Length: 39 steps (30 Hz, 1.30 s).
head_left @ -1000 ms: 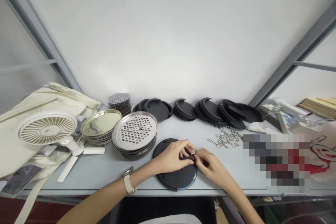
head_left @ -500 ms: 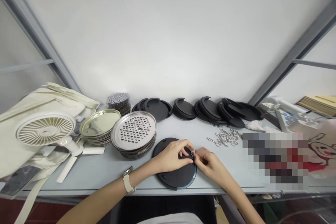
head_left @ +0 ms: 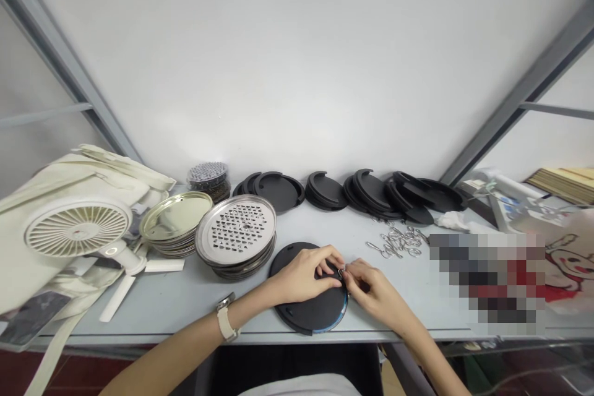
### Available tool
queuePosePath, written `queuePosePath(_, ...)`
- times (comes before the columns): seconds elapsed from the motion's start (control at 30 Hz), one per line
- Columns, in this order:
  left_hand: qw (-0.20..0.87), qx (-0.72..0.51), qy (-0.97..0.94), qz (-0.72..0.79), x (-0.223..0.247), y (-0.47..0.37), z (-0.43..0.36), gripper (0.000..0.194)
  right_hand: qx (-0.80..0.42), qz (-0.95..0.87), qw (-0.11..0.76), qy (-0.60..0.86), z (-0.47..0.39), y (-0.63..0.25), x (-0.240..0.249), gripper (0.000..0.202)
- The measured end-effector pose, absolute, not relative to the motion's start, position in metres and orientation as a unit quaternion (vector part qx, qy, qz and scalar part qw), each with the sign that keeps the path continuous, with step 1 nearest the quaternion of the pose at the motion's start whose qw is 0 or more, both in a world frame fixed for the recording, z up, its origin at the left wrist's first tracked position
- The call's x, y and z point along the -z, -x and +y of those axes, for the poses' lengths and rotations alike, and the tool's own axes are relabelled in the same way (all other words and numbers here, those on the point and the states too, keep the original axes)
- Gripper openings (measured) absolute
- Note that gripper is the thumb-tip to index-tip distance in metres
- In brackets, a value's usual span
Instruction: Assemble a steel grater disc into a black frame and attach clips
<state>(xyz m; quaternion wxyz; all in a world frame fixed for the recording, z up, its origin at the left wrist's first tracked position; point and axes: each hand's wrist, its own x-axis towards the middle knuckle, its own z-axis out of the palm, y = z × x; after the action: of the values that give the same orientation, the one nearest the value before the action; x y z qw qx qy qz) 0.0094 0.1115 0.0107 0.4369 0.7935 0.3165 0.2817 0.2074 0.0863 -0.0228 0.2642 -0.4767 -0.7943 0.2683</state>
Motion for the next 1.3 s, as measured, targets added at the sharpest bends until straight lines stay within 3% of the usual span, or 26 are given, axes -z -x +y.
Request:
queuePosePath(1.13, 0.451, -0.273, -0.781, 0.334, -0.017, -0.0086, 0.1079, 0.035, -0.261, -0.792, 0.268, 0.482, 0.0888, -0.2072, 0.0258, 0.032)
queuePosePath(1.3, 0.458, -0.275, -0.777, 0.334, -0.0163, -0.009, 0.1074, 0.043, -0.257, -0.795, 0.265, 0.482, 0.0883, -0.2076, 0.0252, 0.032)
